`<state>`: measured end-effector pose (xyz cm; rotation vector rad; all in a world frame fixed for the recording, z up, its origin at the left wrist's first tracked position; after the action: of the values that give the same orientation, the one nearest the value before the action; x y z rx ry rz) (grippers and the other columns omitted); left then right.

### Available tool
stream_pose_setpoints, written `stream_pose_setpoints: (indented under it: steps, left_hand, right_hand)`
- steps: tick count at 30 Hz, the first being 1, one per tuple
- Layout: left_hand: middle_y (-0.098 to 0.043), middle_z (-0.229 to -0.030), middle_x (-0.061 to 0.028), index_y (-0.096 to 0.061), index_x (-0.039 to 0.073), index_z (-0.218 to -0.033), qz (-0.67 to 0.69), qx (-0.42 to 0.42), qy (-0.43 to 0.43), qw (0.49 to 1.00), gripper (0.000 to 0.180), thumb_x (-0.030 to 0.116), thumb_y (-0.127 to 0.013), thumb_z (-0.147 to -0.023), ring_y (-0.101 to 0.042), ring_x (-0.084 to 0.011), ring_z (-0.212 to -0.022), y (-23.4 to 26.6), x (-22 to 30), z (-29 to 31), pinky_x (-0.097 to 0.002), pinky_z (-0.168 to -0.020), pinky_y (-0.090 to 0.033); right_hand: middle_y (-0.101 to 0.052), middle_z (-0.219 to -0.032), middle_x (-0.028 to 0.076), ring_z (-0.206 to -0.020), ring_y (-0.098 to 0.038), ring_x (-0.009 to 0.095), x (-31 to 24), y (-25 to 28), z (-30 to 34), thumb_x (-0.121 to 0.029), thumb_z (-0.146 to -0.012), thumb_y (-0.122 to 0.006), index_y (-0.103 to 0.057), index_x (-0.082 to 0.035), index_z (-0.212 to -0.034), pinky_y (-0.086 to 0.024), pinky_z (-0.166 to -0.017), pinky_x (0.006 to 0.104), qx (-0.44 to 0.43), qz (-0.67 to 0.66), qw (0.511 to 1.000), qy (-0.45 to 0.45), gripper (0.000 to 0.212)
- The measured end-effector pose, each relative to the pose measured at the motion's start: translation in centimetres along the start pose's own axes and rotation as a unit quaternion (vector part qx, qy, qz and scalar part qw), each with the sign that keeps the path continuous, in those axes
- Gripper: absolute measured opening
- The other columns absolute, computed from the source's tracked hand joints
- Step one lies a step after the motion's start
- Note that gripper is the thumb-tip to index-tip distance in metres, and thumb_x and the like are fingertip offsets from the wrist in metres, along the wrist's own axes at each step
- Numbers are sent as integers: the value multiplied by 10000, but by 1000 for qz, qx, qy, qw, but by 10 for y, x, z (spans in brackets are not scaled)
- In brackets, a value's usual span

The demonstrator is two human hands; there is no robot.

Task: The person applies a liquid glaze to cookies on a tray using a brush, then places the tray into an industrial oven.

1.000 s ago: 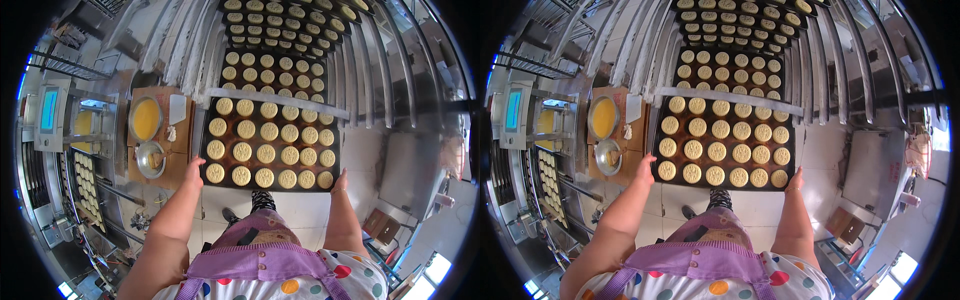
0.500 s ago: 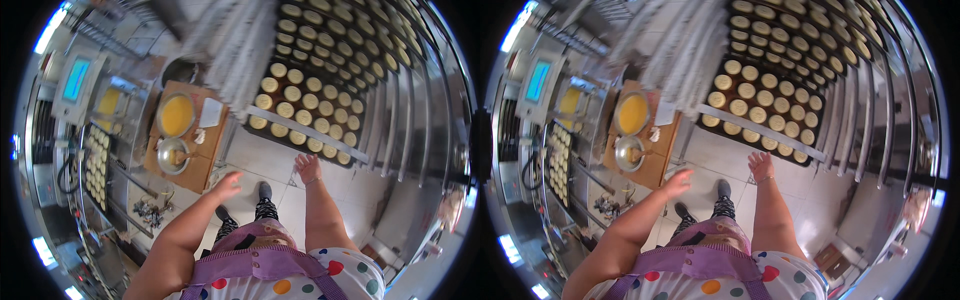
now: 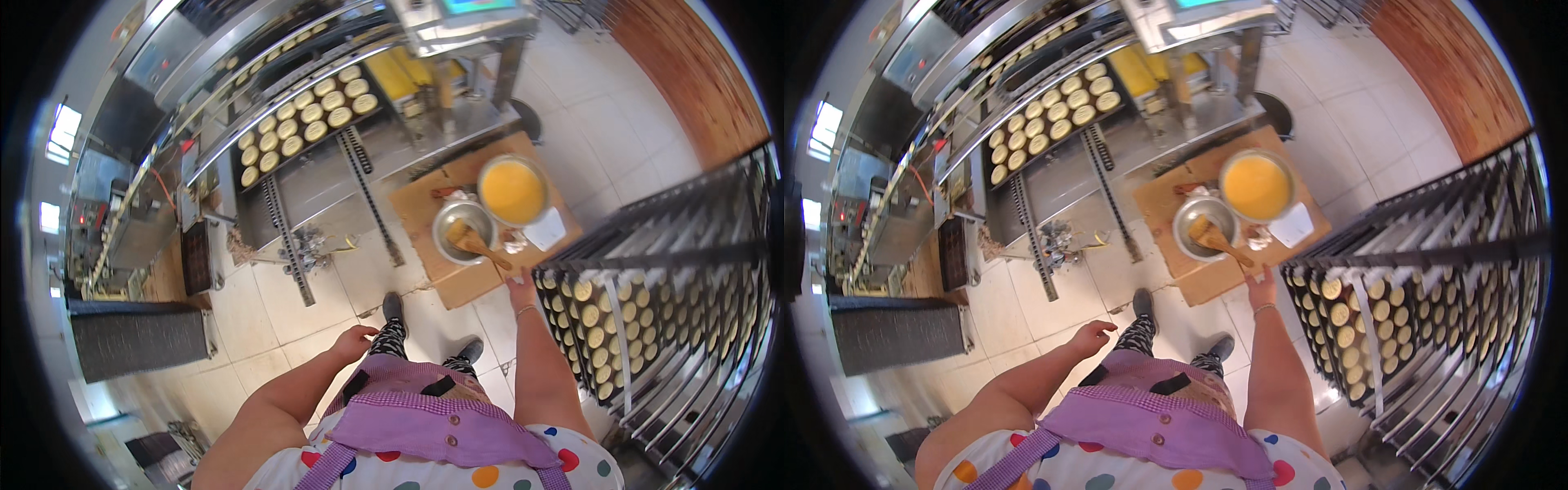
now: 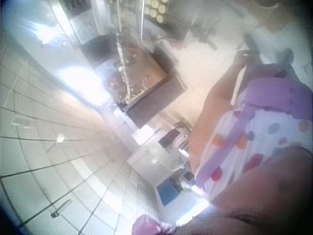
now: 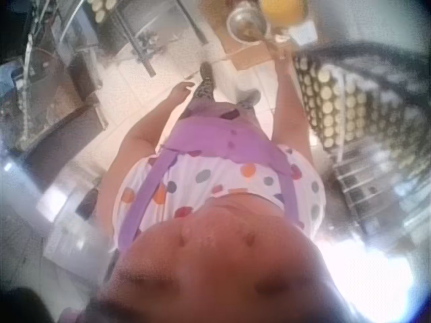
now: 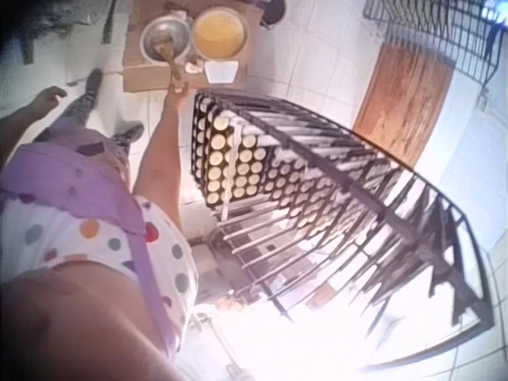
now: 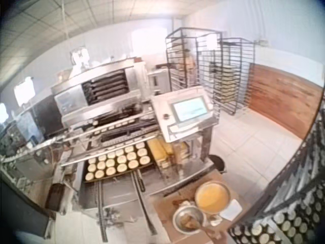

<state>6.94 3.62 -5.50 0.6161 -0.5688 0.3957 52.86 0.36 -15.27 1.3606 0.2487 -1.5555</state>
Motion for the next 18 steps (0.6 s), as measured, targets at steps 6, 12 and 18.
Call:
stream_pose_setpoints:
  steps: [6, 12, 18]
  left_hand:
    - [-627, -1058, -127, -640, 87, -1116, 49, 53, -3, 997, 343, 85, -546, -786, -623, -206, -839, 77, -32, -8, -309, -789, -501]
    - [-628, -1029, -112, -632, 72, -1112, 102, 98, -21, 990, 338, 44, -574, -780, -618, -188, -801, 133, -61, -43, -298, -751, -503]
    - [-616, -1077, -39, -587, 61, -1163, 243, 157, -13, 957, 411, 9, -634, -757, -602, -135, -785, 159, -51, -110, -260, -706, -485]
  right_hand:
    - [-626, -880, 113, -682, -595, 164, 27, -32, -51, -208, -782, -707, -512, 56, -1225, -491, -592, 270, -6, 28, 993, -111, 552]
    - [-625, -764, 41, -616, -548, 101, -68, -43, -34, -71, -777, -679, -633, 26, -1060, -464, -559, 234, 78, -104, 986, -101, 302]
    - [-648, -872, 57, -807, -611, 133, -138, -80, -43, -15, -758, -688, -652, 10, -990, -493, -750, 252, 20, -54, 998, 36, 236]
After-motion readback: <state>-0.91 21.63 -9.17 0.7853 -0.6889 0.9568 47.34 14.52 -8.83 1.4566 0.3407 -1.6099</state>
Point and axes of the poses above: each hand's wrist, its own z-axis away from the middle knuckle, its own y-axis out of the back of the hand, x = y × z, the point moved 7 cm from there along -z, towards the middle knuckle
